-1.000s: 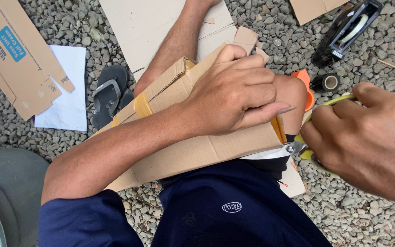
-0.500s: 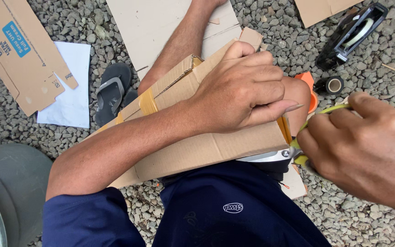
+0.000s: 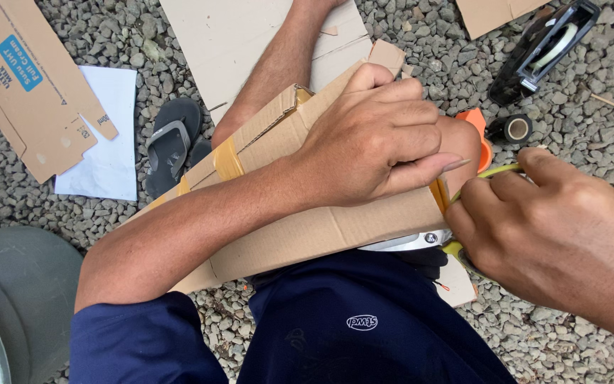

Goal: The person cuts a cardboard box with scissors, folds the flaps, and secures them with packing tape using a handheld dispenser. The person then places a padded envelope inside the box and closes it.

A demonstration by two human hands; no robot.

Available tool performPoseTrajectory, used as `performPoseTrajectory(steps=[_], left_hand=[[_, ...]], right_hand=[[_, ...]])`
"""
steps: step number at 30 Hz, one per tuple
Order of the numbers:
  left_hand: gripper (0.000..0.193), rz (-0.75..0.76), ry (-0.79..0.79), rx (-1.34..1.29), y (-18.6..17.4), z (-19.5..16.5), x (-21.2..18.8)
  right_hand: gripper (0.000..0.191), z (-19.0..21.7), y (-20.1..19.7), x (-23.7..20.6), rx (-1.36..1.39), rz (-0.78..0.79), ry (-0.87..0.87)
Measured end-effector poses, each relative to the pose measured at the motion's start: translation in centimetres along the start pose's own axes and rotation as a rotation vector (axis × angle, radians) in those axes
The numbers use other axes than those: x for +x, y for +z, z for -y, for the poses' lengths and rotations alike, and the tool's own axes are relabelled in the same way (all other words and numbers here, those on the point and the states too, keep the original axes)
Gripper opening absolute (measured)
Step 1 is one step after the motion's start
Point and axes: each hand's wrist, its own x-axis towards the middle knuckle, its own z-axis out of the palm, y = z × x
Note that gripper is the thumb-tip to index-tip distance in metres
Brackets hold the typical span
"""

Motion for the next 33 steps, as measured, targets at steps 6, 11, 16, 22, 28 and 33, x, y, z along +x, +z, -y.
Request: performPoseTrajectory(steps=[6, 11, 16, 22, 28, 33], left_hand=[[0.029, 0.017, -0.011, 0.022, -0.05, 0.08, 0.1], [0.028, 0.018, -0.003, 0.029, -0.14, 0.11, 0.15], [0.024, 0.019, -0.01, 0.031, -0.32, 0.17, 0.13], [0.014, 0.0, 0.007, 0.039, -0.48, 0.36, 0.14], [0.02, 0.005, 0.001, 0.039, -0.5, 0.35, 0.27], [0.021, -0.011, 0.017, 0.058, -0.83, 0.4, 0.32]], right_hand=[[0.034, -0.13, 0.13, 0.05, -0.044, 0.019, -0.036], [0.021, -0.05, 0.18, -0.08, -0.02, 0.046, -0.066], [0.026, 0.23, -0.23, -0.14, 0.044, 0.06, -0.025], [0.03, 0.71, -0.39, -0.16, 0.033, 0.065, -0.011], [0.028, 0.37, -0.08, 0.01, 0.025, 0.12, -0.064], [0.026, 0.79, -0.39, -0.65, -0.087, -0.128, 0.042]])
